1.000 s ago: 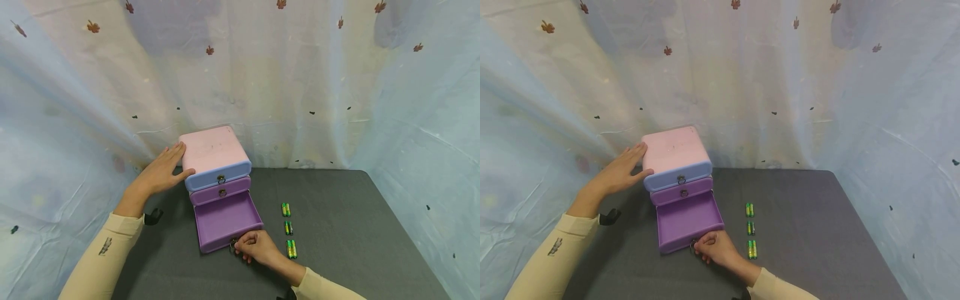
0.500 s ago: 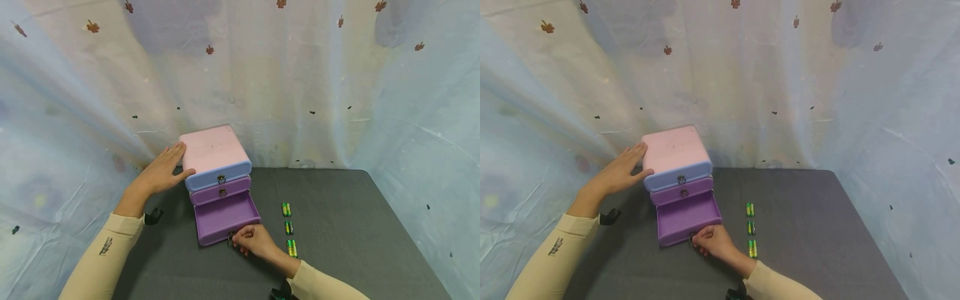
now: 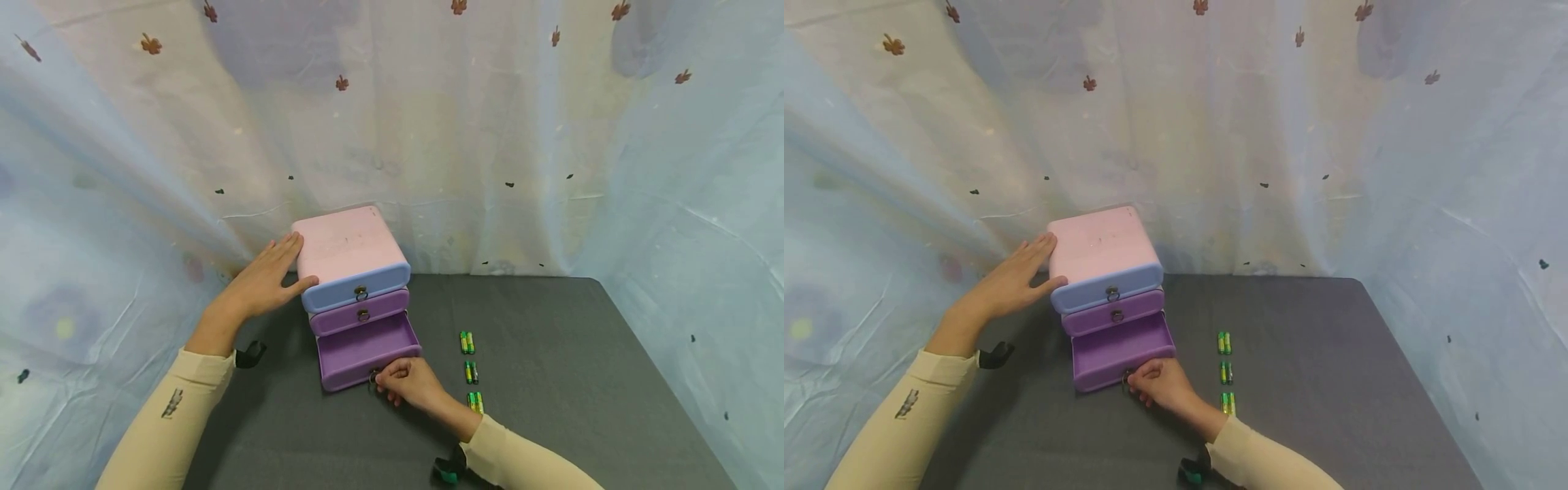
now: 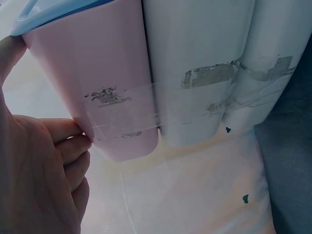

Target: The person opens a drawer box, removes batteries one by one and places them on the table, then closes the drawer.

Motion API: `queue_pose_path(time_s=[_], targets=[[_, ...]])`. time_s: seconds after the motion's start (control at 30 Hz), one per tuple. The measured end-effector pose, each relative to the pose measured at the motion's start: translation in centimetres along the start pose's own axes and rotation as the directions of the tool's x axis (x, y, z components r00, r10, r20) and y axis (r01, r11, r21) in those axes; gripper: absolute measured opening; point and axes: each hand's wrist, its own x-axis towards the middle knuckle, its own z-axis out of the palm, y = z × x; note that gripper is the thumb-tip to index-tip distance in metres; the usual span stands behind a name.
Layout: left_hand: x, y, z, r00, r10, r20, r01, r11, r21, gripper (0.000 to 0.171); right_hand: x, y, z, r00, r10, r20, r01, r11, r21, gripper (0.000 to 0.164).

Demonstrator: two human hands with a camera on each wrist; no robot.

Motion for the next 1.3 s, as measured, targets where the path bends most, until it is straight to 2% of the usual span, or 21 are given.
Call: queue_pose_path(time_s=[0.2,0.57,0.73,0.9,1.3], targets=[[0.1,-0.2,0.1,1.0,0.0,-0.003,0.0,1.0,-0.001,0.102,0.8,-0.2,0.1,1.0,-0.018,-0.025,0.018,1.0,0.01,0.019],[0.1,-0.2,0.1,1.0,-0.006,0.002,0.006,1.0,0.003,0.102,2.1,-0.4,0.2,0.999,0.028,-0.038,-0.027,1.0,0.016,0.018],[0.1,-0.1,0.1,1.0,-0.008,0.001,0.008,1.0,-0.002,0.102,2.5,-0.6,0.2,0.999,0.024,-0.045,-0.023,0.999,0.022,0.02],[0.1,0.0,0.0,1.0,-0.006,0.0,0.006,1.0,-0.002,0.102,3.2,-0.3,0.2,0.999,0.007,-0.047,-0.005,0.999,0.049,0.02],[0.1,-0.1,0.0,1.0,-0.006,0.002,0.006,1.0,-0.004,0.103,4.7,0.1,0.0,0.999,0.038,-0.026,-0.035,0.993,0.112,0.02]])
